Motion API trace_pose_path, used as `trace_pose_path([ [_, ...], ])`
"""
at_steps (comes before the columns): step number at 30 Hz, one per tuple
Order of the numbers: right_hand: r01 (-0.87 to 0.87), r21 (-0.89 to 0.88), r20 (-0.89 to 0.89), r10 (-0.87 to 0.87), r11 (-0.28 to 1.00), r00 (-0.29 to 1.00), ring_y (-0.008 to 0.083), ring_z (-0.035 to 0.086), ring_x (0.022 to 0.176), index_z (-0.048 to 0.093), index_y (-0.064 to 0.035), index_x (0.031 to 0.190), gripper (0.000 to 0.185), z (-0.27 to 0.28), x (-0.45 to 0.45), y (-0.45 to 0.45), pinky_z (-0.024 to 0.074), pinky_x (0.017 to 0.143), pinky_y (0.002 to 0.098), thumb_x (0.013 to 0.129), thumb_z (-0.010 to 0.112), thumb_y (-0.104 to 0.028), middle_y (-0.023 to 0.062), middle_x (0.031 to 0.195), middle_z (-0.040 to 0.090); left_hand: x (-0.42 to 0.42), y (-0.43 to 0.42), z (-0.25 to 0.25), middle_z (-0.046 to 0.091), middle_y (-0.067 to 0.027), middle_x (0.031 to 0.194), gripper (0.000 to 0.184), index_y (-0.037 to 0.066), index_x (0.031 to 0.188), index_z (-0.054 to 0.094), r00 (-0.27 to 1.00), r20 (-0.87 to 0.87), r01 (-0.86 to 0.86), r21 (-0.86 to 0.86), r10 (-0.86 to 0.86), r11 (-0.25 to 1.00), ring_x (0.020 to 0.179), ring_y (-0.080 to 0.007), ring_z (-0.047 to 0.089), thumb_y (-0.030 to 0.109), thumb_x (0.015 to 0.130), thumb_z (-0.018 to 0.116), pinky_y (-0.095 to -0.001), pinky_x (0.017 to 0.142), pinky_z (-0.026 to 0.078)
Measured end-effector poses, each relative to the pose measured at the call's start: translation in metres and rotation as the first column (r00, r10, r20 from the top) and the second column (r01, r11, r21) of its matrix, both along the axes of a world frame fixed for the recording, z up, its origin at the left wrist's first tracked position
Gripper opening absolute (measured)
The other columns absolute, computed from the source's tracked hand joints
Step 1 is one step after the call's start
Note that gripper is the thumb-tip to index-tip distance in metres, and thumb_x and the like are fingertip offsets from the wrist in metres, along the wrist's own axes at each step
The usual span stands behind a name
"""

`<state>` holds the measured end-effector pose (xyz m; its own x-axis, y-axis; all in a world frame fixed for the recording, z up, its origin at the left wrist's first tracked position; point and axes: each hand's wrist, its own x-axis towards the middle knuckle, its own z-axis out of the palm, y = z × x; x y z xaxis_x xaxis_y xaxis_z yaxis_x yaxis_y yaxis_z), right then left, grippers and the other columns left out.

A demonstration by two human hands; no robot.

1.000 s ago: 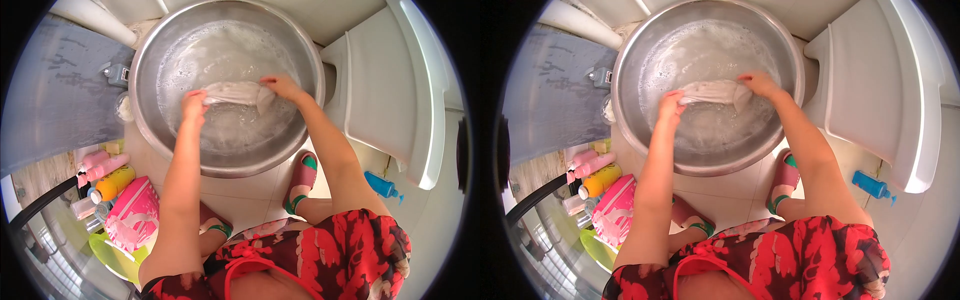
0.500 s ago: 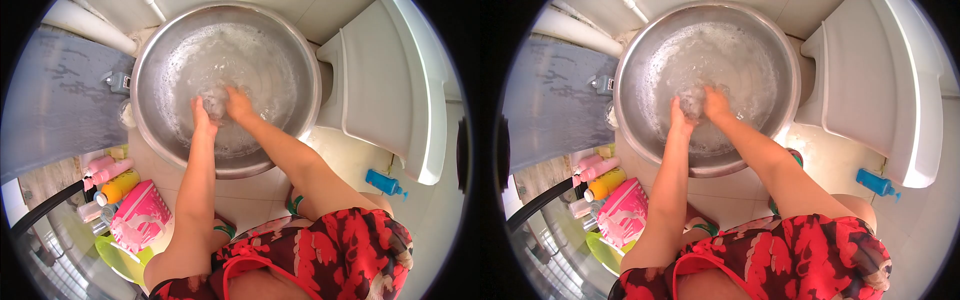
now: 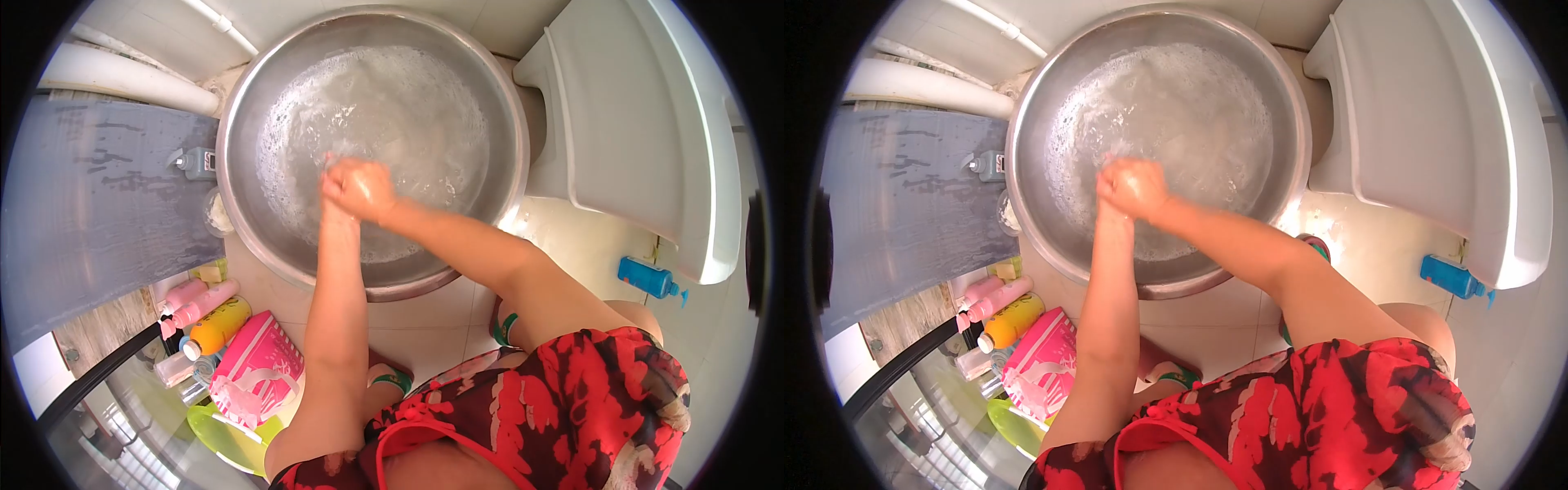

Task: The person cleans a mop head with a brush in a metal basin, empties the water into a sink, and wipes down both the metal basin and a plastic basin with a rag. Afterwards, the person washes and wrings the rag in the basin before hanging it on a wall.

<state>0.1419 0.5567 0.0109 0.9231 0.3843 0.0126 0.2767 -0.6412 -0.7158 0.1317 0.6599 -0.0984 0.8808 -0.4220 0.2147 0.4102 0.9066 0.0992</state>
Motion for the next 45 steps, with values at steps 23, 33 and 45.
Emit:
trace_pose_path([
  [23,-0.124,0.079,-0.197,0.137,0.989,0.971,0.0358,0.055,0.095,0.060,-0.0037,0.103,0.021,0.039,-0.002,0.002,0.0447,0.086,0.0422,0.082,0.058,-0.003,0.0195,0.097,0.057,-0.004,-0.028,0.025,0.049,0.0047,0.066,0.025,0.014,0.092,0.055,0.860,-0.318,-0.281,0.358,0.400,0.890,0.059,-0.0122,0.051,0.037,0.099,0.049,-0.0285,0.052,0.044],
  [33,0.193,-0.241,0.066,-0.182,0.951,0.981,0.0338,0.060,0.094,0.060,-0.0142,0.114,0.041,-0.057,0.036,-0.061,0.0495,0.078,0.0473,0.086,0.062,-0.043,0.0153,0.104,0.057,-0.026,-0.013,0.064,0.043,-0.0094,0.142,0.055,0.016,0.141,0.034,0.516,-0.580,0.270,0.808,0.630,0.523,0.127,-0.0260,0.046,0.051,0.099,0.037,-0.0544,0.100,0.036],
  [45,0.112,0.033,-0.484,-0.082,0.993,0.871,0.0351,0.063,0.096,0.058,-0.0111,0.111,0.036,0.037,-0.033,-0.013,0.0485,0.087,0.0438,0.083,0.062,-0.032,0.0174,0.106,0.063,-0.007,0.001,0.064,0.062,-0.0114,0.113,0.053,0.009,0.119,0.059,0.521,-0.821,0.391,0.474,0.235,0.789,0.103,-0.0294,0.060,0.054,0.094,0.049,-0.0433,0.090,0.048],
])
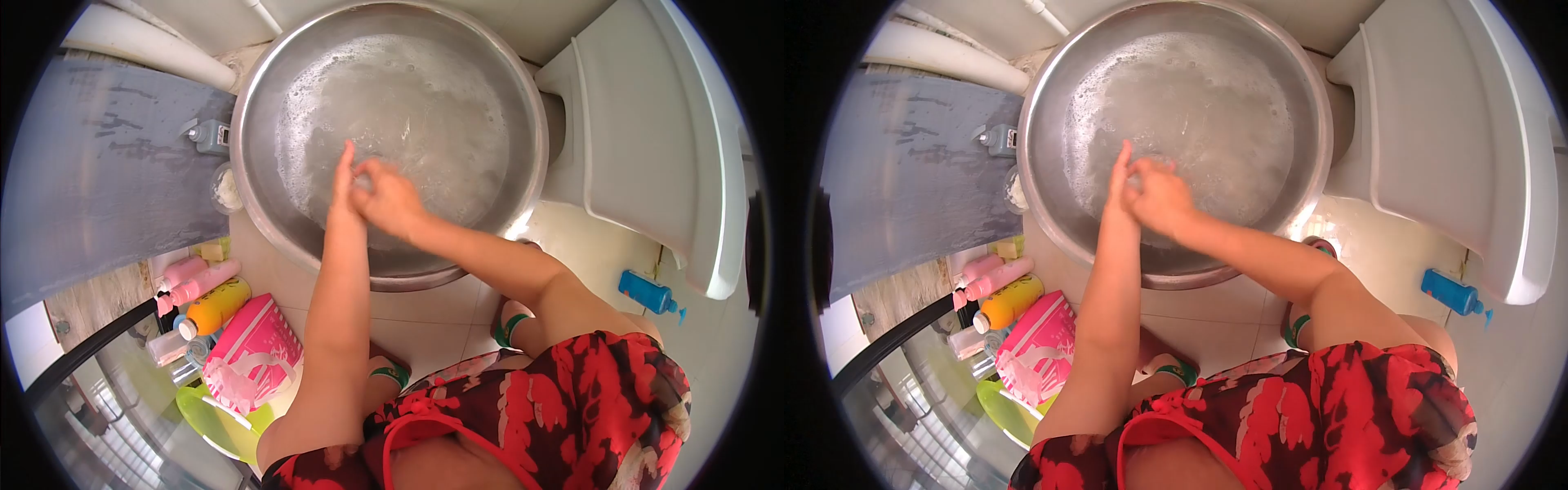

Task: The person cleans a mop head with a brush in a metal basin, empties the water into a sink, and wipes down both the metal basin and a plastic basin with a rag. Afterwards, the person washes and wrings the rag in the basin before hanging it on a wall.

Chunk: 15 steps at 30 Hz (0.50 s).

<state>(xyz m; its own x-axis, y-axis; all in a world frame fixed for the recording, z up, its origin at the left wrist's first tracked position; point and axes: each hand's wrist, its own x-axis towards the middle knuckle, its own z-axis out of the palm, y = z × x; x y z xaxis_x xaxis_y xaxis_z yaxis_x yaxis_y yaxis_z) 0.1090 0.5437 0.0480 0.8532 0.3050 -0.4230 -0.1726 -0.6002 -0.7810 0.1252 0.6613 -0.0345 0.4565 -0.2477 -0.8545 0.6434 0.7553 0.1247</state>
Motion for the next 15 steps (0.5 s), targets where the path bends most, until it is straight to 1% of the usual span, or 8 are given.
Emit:
trace_pose_path([
  [1,0.007,-0.004,-0.003,-0.007,1.000,1.000,0.0351,0.063,0.096,0.058,-0.0111,0.111,0.036,0.009,-0.006,0.002,0.0485,0.087,0.0438,0.083,0.062,-0.032,0.0174,0.106,0.063,-0.002,0.010,-0.022,0.062,-0.0114,0.113,0.053,0.009,0.119,0.059,1.000,-0.003,0.007,-0.004,-0.007,1.000,0.103,-0.0294,0.060,0.054,0.094,0.049,-0.0433,0.090,0.048],
  [2,-0.085,0.048,0.130,0.078,0.995,0.988,0.0355,0.064,0.091,0.059,-0.0106,0.104,0.031,0.015,-0.010,0.004,0.0490,0.085,0.0446,0.084,0.062,-0.034,0.0161,0.100,0.065,-0.002,0.012,-0.029,0.063,-0.0091,0.108,0.048,0.009,0.115,0.061,0.933,0.352,0.051,-0.324,0.070,0.945,0.097,-0.0267,0.061,0.052,0.094,0.052,-0.0410,0.084,0.050],
  [5,-0.143,0.070,0.411,0.102,0.987,0.906,0.0357,0.064,0.082,0.059,-0.0101,0.087,0.027,-0.016,0.004,0.005,0.0503,0.076,0.0464,0.088,0.059,-0.037,0.0135,0.089,0.066,-0.015,-0.009,-0.035,0.060,-0.0041,0.111,0.043,0.007,0.110,0.059,0.667,0.658,0.234,-0.630,0.349,0.741,0.098,-0.0157,0.059,0.046,0.092,0.058,-0.0325,0.074,0.049],
  [6,-0.057,-0.012,0.449,0.056,0.998,0.892,0.0345,0.064,0.082,0.060,-0.0112,0.087,0.025,-0.030,0.020,0.000,0.0504,0.074,0.0461,0.089,0.058,-0.036,0.0128,0.089,0.066,-0.010,-0.029,0.005,0.060,-0.0045,0.111,0.043,0.005,0.112,0.058,0.843,0.512,-0.070,-0.198,0.164,0.978,0.098,-0.0162,0.059,0.043,0.093,0.058,-0.0320,0.075,0.049],
  [7,0.033,-0.091,0.485,0.016,0.995,0.874,0.0334,0.064,0.081,0.062,-0.0123,0.087,0.023,-0.047,0.036,-0.007,0.0506,0.072,0.0458,0.090,0.057,-0.034,0.0120,0.089,0.066,-0.008,-0.039,0.024,0.061,-0.0049,0.110,0.042,0.003,0.114,0.057,0.962,0.246,-0.204,0.362,0.118,0.909,0.098,-0.0167,0.059,0.040,0.093,0.058,-0.0316,0.077,0.049],
  [10,0.117,-0.245,0.531,0.032,0.962,0.847,0.0303,0.065,0.080,0.064,-0.0128,0.094,0.019,-0.096,0.073,-0.046,0.0508,0.070,0.0424,0.091,0.055,-0.029,0.0102,0.090,0.066,0.002,-0.035,0.032,0.060,-0.0066,0.116,0.043,0.003,0.124,0.054,0.952,0.279,-0.238,0.415,0.127,0.878,0.102,-0.0196,0.058,0.035,0.094,0.058,-0.0318,0.083,0.048],
  [12,0.009,-0.047,0.254,0.003,0.999,0.967,0.0251,0.066,0.078,0.065,-0.0113,0.101,0.019,-0.096,0.080,-0.067,0.0504,0.068,0.0370,0.090,0.055,-0.023,0.0094,0.087,0.066,0.002,-0.027,0.038,0.060,-0.0074,0.118,0.044,0.004,0.126,0.053,0.964,0.235,-0.232,0.505,0.126,0.831,0.105,-0.0207,0.058,0.034,0.094,0.058,-0.0321,0.086,0.047],
  [15,-0.079,-0.135,0.024,0.083,0.988,0.996,0.0176,0.063,0.075,0.064,-0.0087,0.105,0.022,-0.095,0.090,-0.079,0.0478,0.067,0.0301,0.087,0.053,-0.014,0.0046,0.082,0.065,-0.004,-0.003,0.030,0.060,-0.0088,0.118,0.042,0.007,0.130,0.053,0.960,0.154,0.046,0.738,-0.234,0.674,0.111,-0.0221,0.057,0.026,0.093,0.059,-0.0337,0.092,0.046],
])
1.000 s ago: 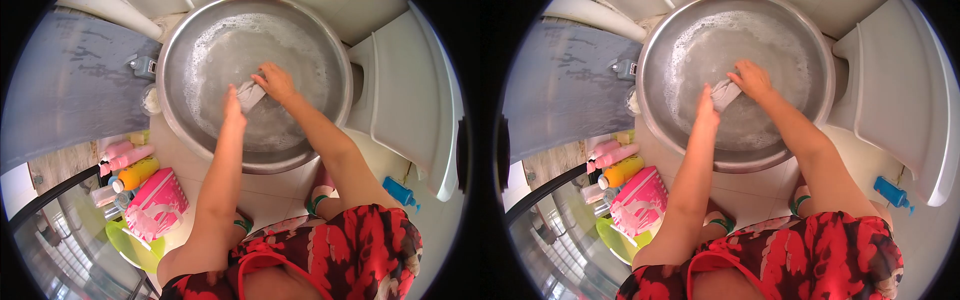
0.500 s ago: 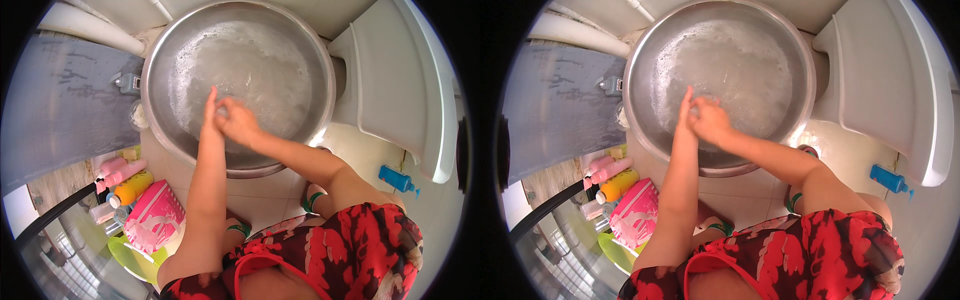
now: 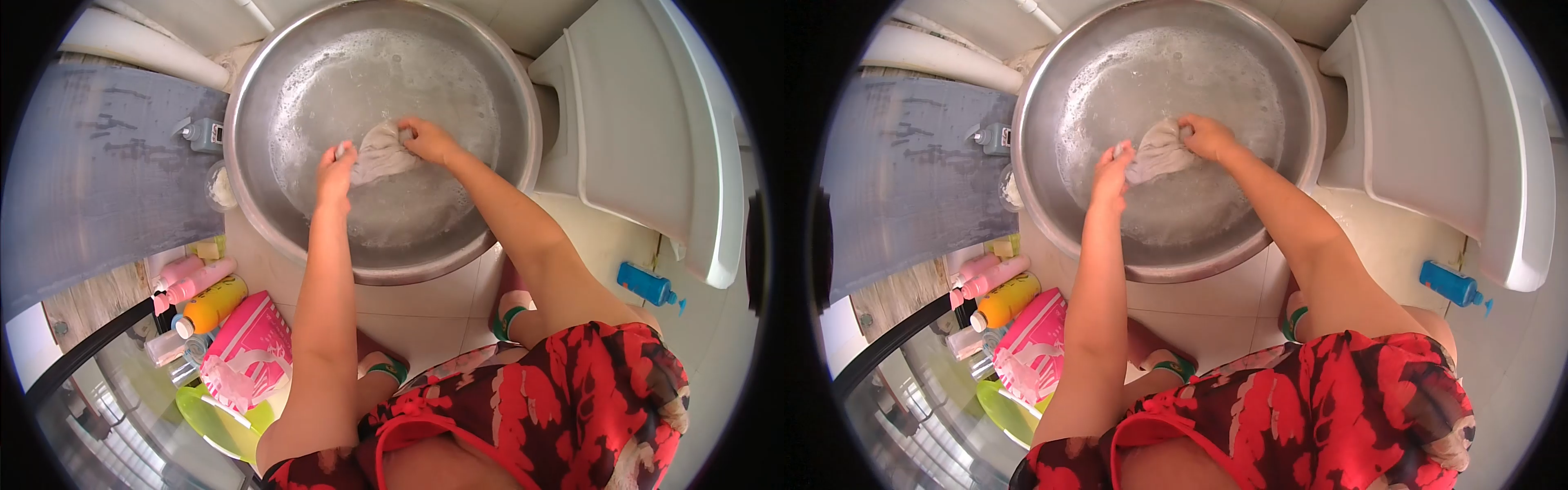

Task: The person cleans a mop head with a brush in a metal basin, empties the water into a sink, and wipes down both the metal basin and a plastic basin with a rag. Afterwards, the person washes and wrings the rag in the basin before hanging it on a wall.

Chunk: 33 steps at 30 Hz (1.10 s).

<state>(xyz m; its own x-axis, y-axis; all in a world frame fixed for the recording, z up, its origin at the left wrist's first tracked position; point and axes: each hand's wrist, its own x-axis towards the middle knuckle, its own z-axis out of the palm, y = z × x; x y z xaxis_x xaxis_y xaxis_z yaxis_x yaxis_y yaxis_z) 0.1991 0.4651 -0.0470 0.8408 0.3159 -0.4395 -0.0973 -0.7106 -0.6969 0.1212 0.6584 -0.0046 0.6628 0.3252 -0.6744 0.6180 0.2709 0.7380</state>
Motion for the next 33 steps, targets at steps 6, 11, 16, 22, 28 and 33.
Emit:
trace_pose_path([
  [6,0.297,0.640,-0.310,-0.117,0.708,0.944,0.0064,0.050,0.076,0.063,-0.0104,0.101,0.025,0.043,0.017,-0.005,0.0427,0.067,0.0234,0.083,0.048,-0.003,-0.0046,0.084,0.055,-0.009,0.020,-0.048,0.059,-0.0135,0.125,0.052,0.006,0.132,0.053,0.961,0.011,0.245,0.427,-0.277,0.870,0.122,-0.0286,0.052,0.009,0.080,0.057,-0.0375,0.103,0.037],
  [11,-0.040,0.718,-0.091,0.151,0.695,0.984,0.0069,0.051,0.084,0.062,-0.0094,0.098,0.028,0.128,0.006,0.023,0.0415,0.076,0.0229,0.080,0.044,0.001,-0.0030,0.092,0.058,0.016,-0.007,0.026,0.060,-0.0149,0.123,0.055,0.004,0.131,0.052,0.866,0.296,0.353,0.206,-0.402,0.912,0.121,-0.0281,0.052,0.015,0.079,0.065,-0.0348,0.105,0.034],
  [16,-0.221,0.850,0.181,0.129,0.478,0.975,0.0086,0.055,0.097,0.062,-0.0079,0.101,0.035,0.174,0.022,0.017,0.0427,0.088,0.0253,0.078,0.042,0.009,-0.0017,0.099,0.061,0.024,0.003,0.044,0.061,-0.0077,0.114,0.046,0.002,0.119,0.056,0.859,0.270,0.414,0.131,-0.435,0.901,0.107,-0.0161,0.054,0.017,0.079,0.072,-0.0301,0.094,0.039],
  [22,-0.188,0.746,0.487,-0.331,0.639,0.808,0.0277,0.058,0.096,0.067,-0.0064,0.098,0.015,0.166,0.073,-0.012,0.0456,0.086,0.0397,0.084,0.062,-0.006,0.0148,0.098,0.061,0.044,0.027,0.077,0.060,-0.0002,0.094,0.023,0.004,0.098,0.059,0.800,0.589,-0.062,0.266,-0.112,0.962,0.084,-0.0074,0.050,0.007,0.079,0.073,-0.0221,0.076,0.041],
  [28,-0.141,0.143,0.747,-0.013,0.980,0.664,0.0180,0.053,0.093,0.066,-0.0111,0.091,0.028,0.131,0.064,-0.027,0.0457,0.082,0.0288,0.074,0.057,0.008,0.0022,0.092,0.055,0.038,0.027,0.094,0.061,0.0004,0.091,0.015,0.005,0.094,0.064,0.793,0.551,0.066,0.344,-0.259,0.937,0.089,-0.0087,0.053,0.001,0.080,0.068,-0.0237,0.079,0.043],
  [33,-0.398,-0.145,0.499,0.414,0.906,0.761,0.0293,0.049,0.101,0.070,-0.0120,0.085,0.019,0.026,0.025,-0.037,0.0444,0.088,0.0360,0.070,0.065,-0.001,0.0071,0.099,0.056,0.012,0.009,0.014,0.066,-0.0090,0.102,0.037,0.010,0.116,0.065,0.710,0.197,0.470,0.582,-0.676,0.664,0.101,-0.0208,0.060,0.005,0.079,0.069,-0.0303,0.090,0.046],
])
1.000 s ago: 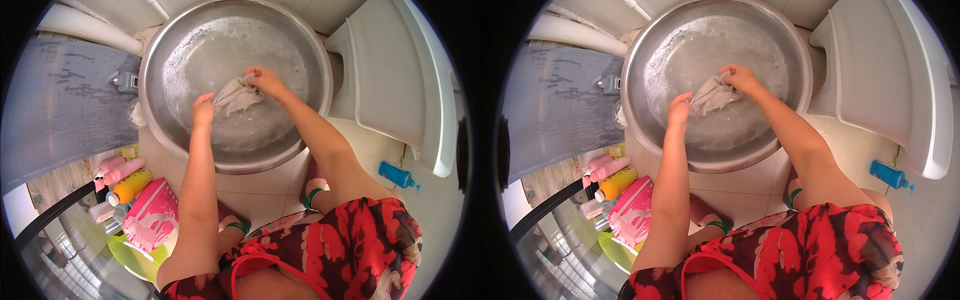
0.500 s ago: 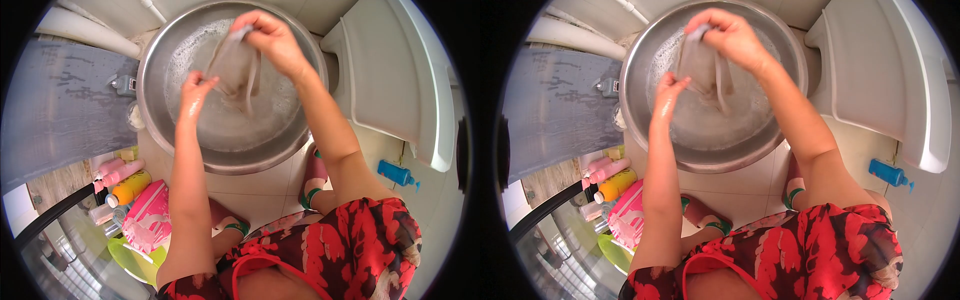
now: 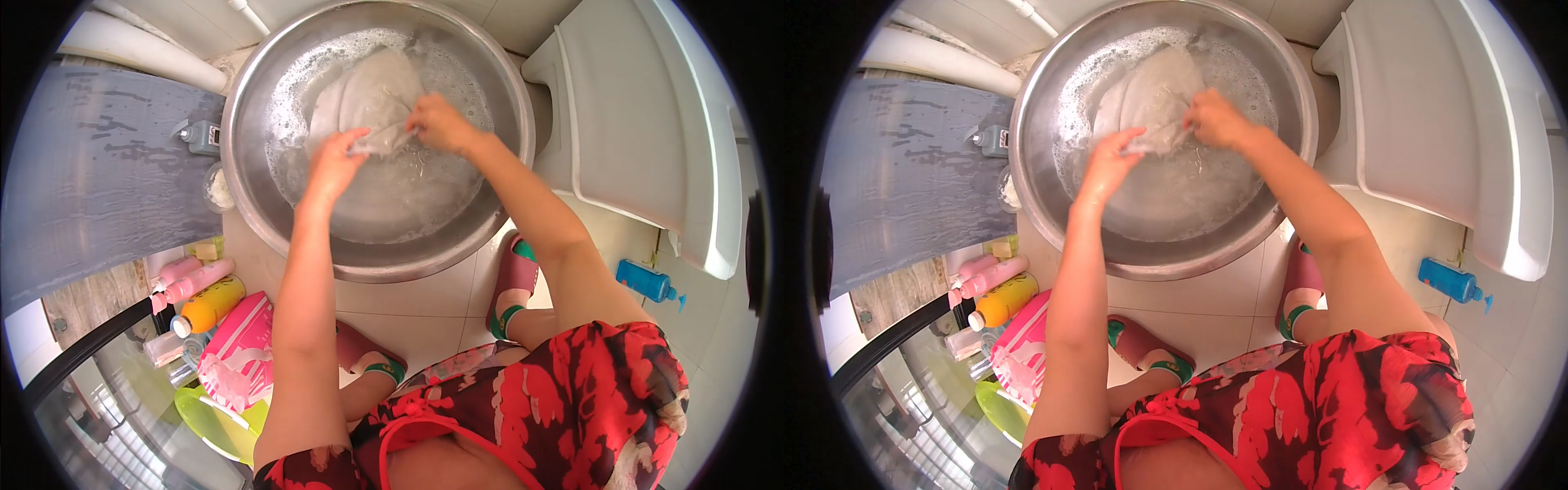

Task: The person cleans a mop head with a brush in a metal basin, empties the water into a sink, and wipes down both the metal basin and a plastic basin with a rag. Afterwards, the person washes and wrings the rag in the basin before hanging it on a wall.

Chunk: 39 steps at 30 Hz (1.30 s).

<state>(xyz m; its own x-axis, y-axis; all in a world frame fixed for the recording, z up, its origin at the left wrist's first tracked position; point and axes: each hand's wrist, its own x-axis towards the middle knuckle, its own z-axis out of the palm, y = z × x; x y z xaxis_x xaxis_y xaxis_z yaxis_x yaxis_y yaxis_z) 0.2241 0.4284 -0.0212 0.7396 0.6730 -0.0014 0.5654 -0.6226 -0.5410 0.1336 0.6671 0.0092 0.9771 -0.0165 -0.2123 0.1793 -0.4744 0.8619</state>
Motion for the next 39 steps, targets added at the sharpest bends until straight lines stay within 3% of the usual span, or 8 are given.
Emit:
trace_pose_path([
  [8,-0.485,-0.252,-0.782,0.119,0.838,0.612,0.0196,0.063,0.093,0.070,-0.0089,0.099,0.025,0.064,-0.013,0.017,0.0469,0.085,0.0310,0.076,0.063,-0.016,0.0070,0.095,0.070,-0.008,0.010,-0.001,0.066,-0.0061,0.113,0.037,0.005,0.119,0.064,0.601,-0.623,0.538,-0.149,-0.501,0.830,0.100,-0.0158,0.059,0.013,0.083,0.068,-0.0290,0.085,0.047],
  [11,0.035,0.201,-0.711,0.121,0.979,0.692,0.0178,0.061,0.094,0.069,-0.0060,0.104,0.029,0.060,0.017,0.008,0.0456,0.087,0.0276,0.082,0.062,-0.023,0.0059,0.096,0.069,0.003,0.033,0.015,0.068,-0.0029,0.108,0.029,0.004,0.113,0.067,0.696,-0.539,0.381,-0.281,-0.473,0.881,0.103,-0.0147,0.057,0.016,0.087,0.064,-0.0298,0.089,0.044],
  [13,0.285,0.388,-0.692,0.073,0.877,0.718,0.0179,0.061,0.094,0.068,-0.0060,0.106,0.030,0.040,0.024,0.009,0.0452,0.088,0.0268,0.084,0.061,-0.025,0.0068,0.097,0.068,0.011,0.046,0.015,0.065,-0.0081,0.116,0.032,0.003,0.120,0.063,0.932,-0.351,-0.197,-0.272,0.094,0.942,0.110,-0.0171,0.055,0.018,0.091,0.058,-0.0306,0.097,0.040],
  [15,0.746,0.344,-0.573,-0.502,0.569,0.648,0.0221,0.061,0.100,0.066,-0.0035,0.106,0.037,0.033,0.029,0.015,0.0431,0.093,0.0305,0.090,0.058,-0.035,0.0115,0.103,0.067,0.009,0.047,0.011,0.059,-0.0113,0.125,0.038,0.003,0.127,0.057,0.902,-0.296,-0.385,-0.230,0.313,0.893,0.116,-0.0195,0.051,0.020,0.093,0.056,-0.0319,0.100,0.037],
  [18,0.603,-0.271,-0.489,-0.647,0.750,0.585,0.0298,0.057,0.113,0.060,0.0011,0.118,0.054,0.005,0.024,0.011,0.0393,0.101,0.0347,0.093,0.050,-0.046,0.0210,0.119,0.061,0.003,0.047,-0.013,0.046,-0.0168,0.139,0.050,0.004,0.139,0.043,0.765,-0.286,-0.635,-0.178,0.578,0.752,0.127,-0.0234,0.045,0.025,0.096,0.053,-0.0336,0.106,0.033],
  [24,0.353,-0.274,-0.612,-0.445,0.895,0.653,0.0372,0.048,0.126,0.045,0.0112,0.130,0.094,-0.002,-0.053,0.066,0.0391,0.104,0.0429,0.081,0.053,-0.070,0.0277,0.134,0.049,-0.010,0.005,-0.027,0.043,-0.0160,0.142,0.067,0.001,0.144,0.032,0.611,-0.673,-0.746,-0.313,0.418,0.587,0.128,-0.0259,0.045,0.049,0.098,0.041,-0.0381,0.103,0.039],
  [31,0.304,0.184,-0.668,-0.108,0.935,0.736,0.0389,0.052,0.117,0.040,0.0083,0.131,0.094,-0.054,-0.075,0.083,0.0421,0.099,0.0423,0.068,0.079,-0.050,0.0257,0.130,0.050,-0.017,-0.002,-0.022,0.042,-0.0160,0.143,0.079,0.003,0.144,0.033,0.736,-0.677,-0.642,-0.706,-0.018,0.299,0.131,-0.0306,0.041,0.065,0.094,0.034,-0.0501,0.108,0.028],
  [39,0.110,-0.545,-0.089,-0.187,0.831,0.978,0.0290,0.062,0.105,0.057,-0.0091,0.110,0.027,0.005,-0.050,0.065,0.0502,0.083,0.0403,0.083,0.059,-0.009,0.0127,0.111,0.062,-0.019,0.003,0.007,0.044,-0.0168,0.142,0.076,0.001,0.141,0.038,0.706,-0.509,-0.661,-0.224,0.493,0.716,0.130,-0.0338,0.041,0.058,0.092,0.049,-0.0552,0.103,0.034],
])
